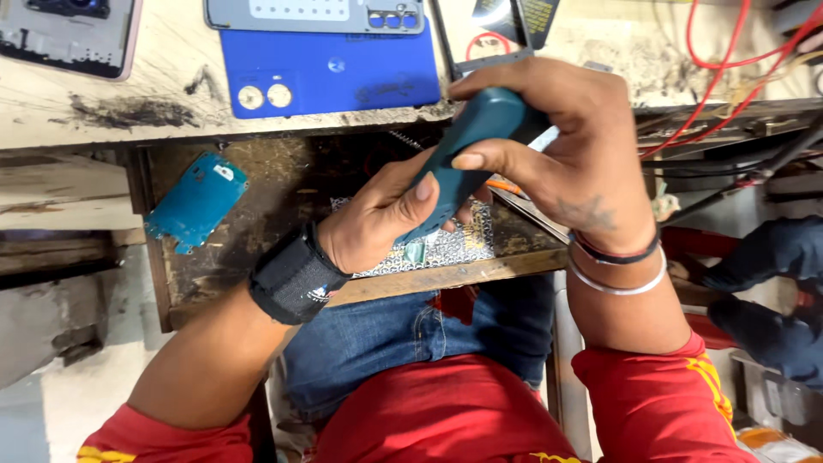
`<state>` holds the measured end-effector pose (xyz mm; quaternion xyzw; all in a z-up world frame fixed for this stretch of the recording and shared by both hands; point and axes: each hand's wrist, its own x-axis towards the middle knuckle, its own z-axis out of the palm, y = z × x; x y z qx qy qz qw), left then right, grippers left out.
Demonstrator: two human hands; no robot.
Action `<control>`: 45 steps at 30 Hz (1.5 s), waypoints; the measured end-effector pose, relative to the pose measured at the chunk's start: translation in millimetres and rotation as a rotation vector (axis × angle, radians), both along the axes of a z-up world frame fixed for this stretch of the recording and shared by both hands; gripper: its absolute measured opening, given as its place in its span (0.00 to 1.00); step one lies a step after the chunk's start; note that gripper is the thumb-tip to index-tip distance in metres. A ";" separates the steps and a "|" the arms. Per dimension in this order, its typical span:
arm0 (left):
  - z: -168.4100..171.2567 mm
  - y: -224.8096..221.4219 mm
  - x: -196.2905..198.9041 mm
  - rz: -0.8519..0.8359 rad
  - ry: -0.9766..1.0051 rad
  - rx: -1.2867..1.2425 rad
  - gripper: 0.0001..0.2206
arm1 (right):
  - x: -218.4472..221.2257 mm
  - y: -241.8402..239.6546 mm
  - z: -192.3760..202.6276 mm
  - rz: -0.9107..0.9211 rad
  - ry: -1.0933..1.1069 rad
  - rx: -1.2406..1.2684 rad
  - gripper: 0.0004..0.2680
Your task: The person works on a disassembled mobile phone, first handling an internal component and then applying a new back cover to a phone. The person also handles a small tool to clean the charging port and inserts a SIM card tray into a different phone.
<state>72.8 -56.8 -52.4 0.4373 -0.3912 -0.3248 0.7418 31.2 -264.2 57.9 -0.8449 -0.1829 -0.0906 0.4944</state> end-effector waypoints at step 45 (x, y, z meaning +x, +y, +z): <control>-12.2 0.0 7.2 0.028 0.204 -0.172 0.35 | -29.5 34.9 19.4 -0.114 -0.430 -0.585 0.17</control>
